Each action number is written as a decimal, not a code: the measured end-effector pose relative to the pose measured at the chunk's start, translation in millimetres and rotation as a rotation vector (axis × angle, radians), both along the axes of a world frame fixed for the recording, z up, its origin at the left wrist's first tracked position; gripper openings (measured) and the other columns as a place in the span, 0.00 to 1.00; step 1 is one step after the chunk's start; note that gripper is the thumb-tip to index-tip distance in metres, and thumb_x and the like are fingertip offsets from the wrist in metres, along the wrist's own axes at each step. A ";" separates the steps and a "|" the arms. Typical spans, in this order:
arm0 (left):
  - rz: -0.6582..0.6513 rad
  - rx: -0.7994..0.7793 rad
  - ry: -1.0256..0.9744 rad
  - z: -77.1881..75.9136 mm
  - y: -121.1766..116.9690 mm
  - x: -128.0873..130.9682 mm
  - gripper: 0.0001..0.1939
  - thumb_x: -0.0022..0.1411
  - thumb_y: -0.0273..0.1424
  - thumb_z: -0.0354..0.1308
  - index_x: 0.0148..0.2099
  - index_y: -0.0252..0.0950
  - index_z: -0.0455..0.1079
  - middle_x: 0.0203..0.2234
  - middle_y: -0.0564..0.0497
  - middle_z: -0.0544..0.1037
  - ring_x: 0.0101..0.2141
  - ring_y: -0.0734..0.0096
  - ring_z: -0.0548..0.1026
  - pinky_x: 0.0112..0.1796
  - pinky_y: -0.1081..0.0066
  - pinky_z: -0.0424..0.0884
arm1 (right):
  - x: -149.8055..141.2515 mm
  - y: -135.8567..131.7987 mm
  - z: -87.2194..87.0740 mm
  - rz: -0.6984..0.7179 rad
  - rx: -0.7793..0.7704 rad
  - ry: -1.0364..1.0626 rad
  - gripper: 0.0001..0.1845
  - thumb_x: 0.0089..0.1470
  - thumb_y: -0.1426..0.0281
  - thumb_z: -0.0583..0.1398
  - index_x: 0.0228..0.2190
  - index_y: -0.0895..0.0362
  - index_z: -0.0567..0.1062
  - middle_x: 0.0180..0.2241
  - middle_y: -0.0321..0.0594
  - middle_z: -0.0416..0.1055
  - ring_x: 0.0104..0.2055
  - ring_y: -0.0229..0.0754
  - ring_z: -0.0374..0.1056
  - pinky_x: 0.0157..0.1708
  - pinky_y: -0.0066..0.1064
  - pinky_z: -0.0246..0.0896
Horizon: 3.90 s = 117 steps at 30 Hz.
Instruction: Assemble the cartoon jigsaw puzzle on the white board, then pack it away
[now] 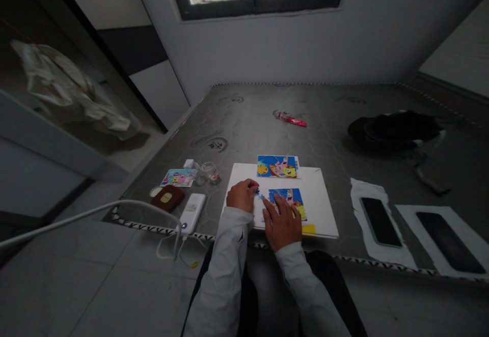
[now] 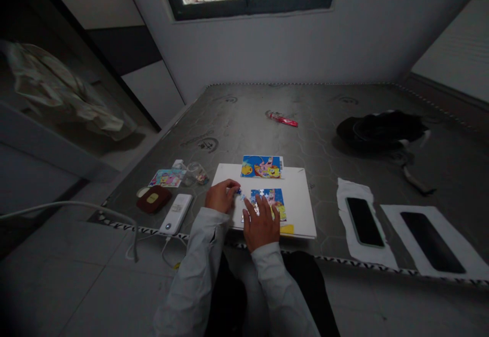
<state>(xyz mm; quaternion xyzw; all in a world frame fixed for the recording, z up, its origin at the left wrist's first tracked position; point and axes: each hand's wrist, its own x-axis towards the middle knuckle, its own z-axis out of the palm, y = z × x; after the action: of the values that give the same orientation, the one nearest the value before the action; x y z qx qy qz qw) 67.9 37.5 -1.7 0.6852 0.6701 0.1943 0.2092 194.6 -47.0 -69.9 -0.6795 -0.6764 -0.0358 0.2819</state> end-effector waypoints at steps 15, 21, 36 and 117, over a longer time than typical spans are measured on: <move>-0.128 -0.046 0.085 4.8 -2.7 -1.8 0.08 0.56 0.33 0.63 0.40 0.47 0.77 0.37 0.55 0.78 0.40 0.69 0.75 0.42 0.71 0.68 | 2.0 -2.5 6.6 0.012 -0.033 0.044 0.18 0.64 0.66 0.52 0.53 0.41 0.71 0.58 0.35 0.67 0.61 0.43 0.58 0.59 0.41 0.42; -0.078 -0.051 0.117 6.9 -1.4 -10.6 0.13 0.52 0.30 0.66 0.42 0.47 0.76 0.40 0.54 0.78 0.42 0.69 0.75 0.42 0.72 0.68 | 2.7 -2.5 10.3 0.008 -0.034 0.126 0.20 0.64 0.68 0.49 0.55 0.48 0.68 0.57 0.36 0.69 0.61 0.40 0.59 0.60 0.38 0.40; -0.346 -0.287 0.333 21.8 -14.9 10.8 0.18 0.39 0.36 0.74 0.36 0.51 0.78 0.38 0.54 0.80 0.44 0.61 0.76 0.43 0.66 0.70 | 10.0 3.9 3.5 0.021 -0.094 0.133 0.22 0.61 0.71 0.49 0.55 0.52 0.68 0.58 0.39 0.67 0.61 0.41 0.58 0.58 0.37 0.43; -0.293 -0.252 0.104 1.2 -10.7 14.2 0.08 0.53 0.31 0.61 0.37 0.43 0.77 0.31 0.55 0.82 0.36 0.69 0.78 0.40 0.72 0.69 | 5.7 2.0 6.3 -0.012 -0.037 0.116 0.20 0.63 0.71 0.48 0.54 0.53 0.68 0.57 0.40 0.68 0.60 0.41 0.60 0.58 0.37 0.43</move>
<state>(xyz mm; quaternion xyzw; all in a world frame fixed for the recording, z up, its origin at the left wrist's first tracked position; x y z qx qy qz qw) 82.1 26.7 -0.5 0.7529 0.5920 0.0405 0.2845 200.3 -45.0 -63.6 -0.6895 -0.6556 0.0146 0.3077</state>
